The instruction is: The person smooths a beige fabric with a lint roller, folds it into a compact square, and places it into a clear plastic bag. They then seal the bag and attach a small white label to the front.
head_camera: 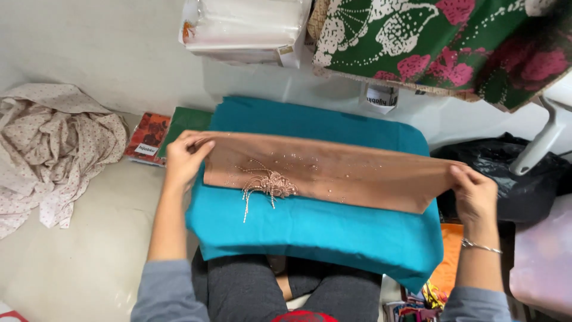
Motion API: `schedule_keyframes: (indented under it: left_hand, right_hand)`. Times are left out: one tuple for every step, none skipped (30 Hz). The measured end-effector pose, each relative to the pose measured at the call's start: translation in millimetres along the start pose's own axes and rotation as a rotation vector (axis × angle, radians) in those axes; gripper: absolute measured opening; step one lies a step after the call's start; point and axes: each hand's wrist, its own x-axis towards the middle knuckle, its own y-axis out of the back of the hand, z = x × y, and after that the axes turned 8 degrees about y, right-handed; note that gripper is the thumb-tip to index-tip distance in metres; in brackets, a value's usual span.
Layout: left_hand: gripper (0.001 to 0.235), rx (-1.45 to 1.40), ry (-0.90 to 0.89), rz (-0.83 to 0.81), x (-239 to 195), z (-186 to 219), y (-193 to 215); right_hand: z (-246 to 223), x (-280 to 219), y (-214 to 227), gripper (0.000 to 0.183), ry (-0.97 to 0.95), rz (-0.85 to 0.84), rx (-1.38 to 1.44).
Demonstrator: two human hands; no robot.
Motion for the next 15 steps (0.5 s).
schedule_keyframes:
  left_hand:
    - [0.015, 0.0, -0.001, -0.001, -16.6, 14.8, 7.4]
    - [0.013, -0.021, 0.019, -0.001, -33.0, 29.5, 14.7]
    - [0.012, -0.043, 0.04, -0.001, -48.9, 44.1, 21.4]
    - [0.012, -0.044, 0.038, -0.002, -60.5, 53.6, 26.9]
    - [0.013, -0.145, 0.067, -0.002, -72.4, 63.1, 32.9]
    - [0.015, -0.247, 0.097, -0.002, -84.2, 72.5, 38.9]
    - [0.015, -0.245, 0.097, -0.002, -88.3, 82.2, 41.0]
    - [0.014, -0.257, 0.143, 0.028, -92.4, 91.8, 43.1]
    - [0.014, -0.27, 0.189, 0.059, -96.8, 101.3, 45.1]
    - [0.014, -0.268, 0.19, 0.059, -91.1, 94.6, 42.5]
    - [0.014, -0.208, 0.226, 0.07, -83.9, 88.1, 39.4]
    - [0.015, -0.149, 0.262, 0.081, -76.5, 81.9, 36.3]
    - [0.015, -0.15, 0.258, 0.08, -66.4, 63.7, 30.6]
    - [0.016, -0.13, 0.336, 0.064, -55.8, 45.4, 24.7]
    - [0.018, -0.111, 0.417, 0.046, -45.5, 26.6, 18.5]
  right_hand:
    - [-6.0, -6.8, 8.4, 0.021, 0.001, 0.001, 0.001]
    - [-11.9, -13.5, 16.9, 0.022, 0.011, 0.019, 0.017]
    - [-18.0, -19.4, 25.5, 0.024, 0.023, 0.037, 0.033]
    - [-29.8, -26.2, 27.6, 0.024, 0.025, 0.038, 0.034]
    - [-41.1, -33.3, 29.4, 0.018, 0.066, 0.027, 0.02]
    - [-52.3, -40.4, 31.2, 0.012, 0.107, 0.015, 0.006]
    - [-58.6, -42.0, 29.9, 0.012, 0.106, 0.016, 0.007]
    - [-64.9, -43.7, 28.6, 0.015, 0.125, 0.024, -0.017]
    - [-71.2, -45.3, 27.5, 0.017, 0.143, 0.031, -0.041]
    - [-64.3, -39.3, 24.9, 0.017, 0.141, 0.031, -0.04]
    - [-58.2, -31.9, 21.9, 0.015, 0.132, 0.04, -0.094]
    - [-52.4, -24.2, 18.9, 0.013, 0.122, 0.049, -0.148]
    - [-40.6, -15.3, 13.2, 0.013, 0.126, 0.051, -0.146]
    - [-28.7, -6.0, 7.2, 0.015, 0.063, 0.049, -0.179]
    - [-16.8, 3.1, 1.7, 0.016, -0.001, 0.046, -0.213]
